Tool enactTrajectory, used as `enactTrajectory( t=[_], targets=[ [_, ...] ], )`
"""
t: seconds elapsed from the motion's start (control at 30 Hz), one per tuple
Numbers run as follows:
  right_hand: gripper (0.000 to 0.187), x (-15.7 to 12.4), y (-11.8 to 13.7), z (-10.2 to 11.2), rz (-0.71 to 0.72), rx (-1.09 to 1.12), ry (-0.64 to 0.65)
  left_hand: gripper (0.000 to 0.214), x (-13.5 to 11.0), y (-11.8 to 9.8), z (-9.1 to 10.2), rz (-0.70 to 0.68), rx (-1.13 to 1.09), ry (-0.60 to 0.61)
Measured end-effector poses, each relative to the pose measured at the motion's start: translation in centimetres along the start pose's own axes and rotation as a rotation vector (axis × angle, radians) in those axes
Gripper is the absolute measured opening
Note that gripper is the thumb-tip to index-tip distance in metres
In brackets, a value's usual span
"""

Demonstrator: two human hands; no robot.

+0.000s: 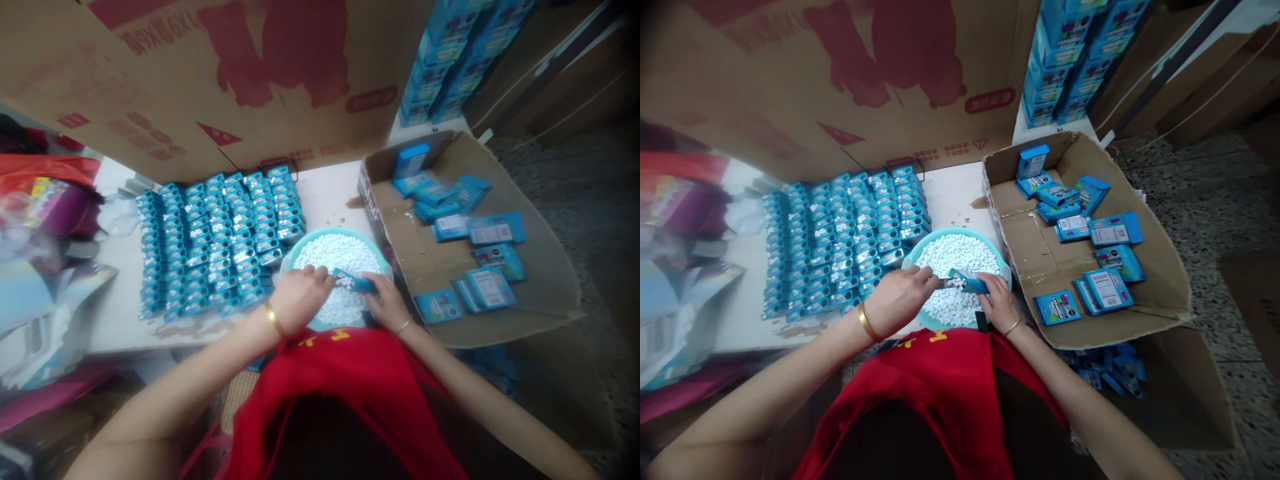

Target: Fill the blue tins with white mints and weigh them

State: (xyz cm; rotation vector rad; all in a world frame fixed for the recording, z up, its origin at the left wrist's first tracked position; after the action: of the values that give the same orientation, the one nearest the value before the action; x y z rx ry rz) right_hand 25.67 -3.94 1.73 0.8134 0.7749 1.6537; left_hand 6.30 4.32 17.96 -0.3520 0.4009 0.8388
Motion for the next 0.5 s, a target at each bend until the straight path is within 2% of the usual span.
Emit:
enactTrajectory(
  t=[0.17,0.3,0.4,0.5],
  targets=[
    [0.037,-0.2,-0.5,-0.2,0.006,0.009,0.036,0.027,-0.7,0.0,-0.4,-0.019,-0.023,-0.049],
    [0.036,-0.6,-0.9,-0.1,-0.028,0.04,0.044,0.02,-1.5,2.3,-1.4,0.048,-0.057,-0.121],
    [0.036,-0.8,-1.1,0.5,-0.117,0.079,-0.011,0.017,-1.4,5.5,-5.1,0.223,-0.06,-0.064],
    [0.035,-0.8,-1.0,1.2,-0.171,0.105,-0.08,0.017,0.2,7.6,-10.9,0.345,-0.107,0.116]
  ],
)
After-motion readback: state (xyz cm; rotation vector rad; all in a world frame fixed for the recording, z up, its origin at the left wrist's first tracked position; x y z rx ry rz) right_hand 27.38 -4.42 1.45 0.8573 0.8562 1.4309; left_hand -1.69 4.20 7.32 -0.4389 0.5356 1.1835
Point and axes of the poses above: each hand's wrist, its own x-axis towards the middle knuckle, its own z-axis out of the back of the hand, y = z × x, the point moved 1 cm from there along x, towards the middle knuckle, and after that the axes turned 4 degrees about z, right-handed, at the moved point
